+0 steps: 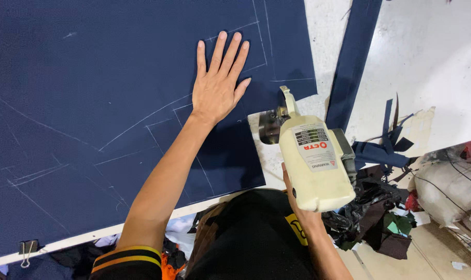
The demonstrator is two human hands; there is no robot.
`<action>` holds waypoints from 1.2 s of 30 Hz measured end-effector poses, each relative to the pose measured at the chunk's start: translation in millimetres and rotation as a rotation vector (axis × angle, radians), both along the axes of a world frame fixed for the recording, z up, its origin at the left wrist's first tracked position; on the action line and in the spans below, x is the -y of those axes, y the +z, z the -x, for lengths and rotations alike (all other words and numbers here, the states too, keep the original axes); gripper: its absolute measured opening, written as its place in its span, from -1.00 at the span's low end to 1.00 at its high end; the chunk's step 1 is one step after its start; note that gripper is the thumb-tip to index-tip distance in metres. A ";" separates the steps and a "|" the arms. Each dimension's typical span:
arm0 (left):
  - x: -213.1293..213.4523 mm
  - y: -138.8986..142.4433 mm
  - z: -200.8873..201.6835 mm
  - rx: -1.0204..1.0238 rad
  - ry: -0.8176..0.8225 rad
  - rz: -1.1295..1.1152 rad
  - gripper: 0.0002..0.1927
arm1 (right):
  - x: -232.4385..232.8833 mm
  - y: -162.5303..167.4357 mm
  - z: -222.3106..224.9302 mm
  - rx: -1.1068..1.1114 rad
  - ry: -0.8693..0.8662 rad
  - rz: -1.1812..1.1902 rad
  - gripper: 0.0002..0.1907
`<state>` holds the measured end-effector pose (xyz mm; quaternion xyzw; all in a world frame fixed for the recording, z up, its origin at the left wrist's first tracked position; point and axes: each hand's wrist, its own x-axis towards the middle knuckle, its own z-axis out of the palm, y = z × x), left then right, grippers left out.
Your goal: The person uses a handheld electric rotary cutter to cut a large piece of dark blue fabric laid on a white table. They follow white chalk lines, repeatedly repositioning the fabric and cutting off strips and rectangular pieces. The cut pieces accumulate on the table as the task continues.
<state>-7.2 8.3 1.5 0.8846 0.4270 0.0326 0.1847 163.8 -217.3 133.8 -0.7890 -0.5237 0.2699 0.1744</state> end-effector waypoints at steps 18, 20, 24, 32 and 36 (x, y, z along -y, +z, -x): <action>0.7 7.4 -4.9 0.022 0.012 0.033 -0.22 | -70.4 16.9 2.7 -0.192 -0.295 0.142 -0.68; 0.6 6.7 -5.1 0.044 0.012 0.017 -0.23 | -80.9 17.8 3.4 -0.279 -0.371 0.119 -0.72; 1.4 6.3 -5.5 0.036 0.006 0.012 -0.23 | -97.4 14.8 0.1 -0.260 -0.368 0.160 -0.77; -10.1 16.6 -7.1 0.182 0.064 0.079 -0.23 | -125.3 8.4 -10.6 -0.188 -0.282 0.219 -0.66; -53.2 13.7 -6.4 0.210 0.113 -0.018 -0.27 | -140.0 6.1 -14.8 -0.177 -0.235 0.208 -0.63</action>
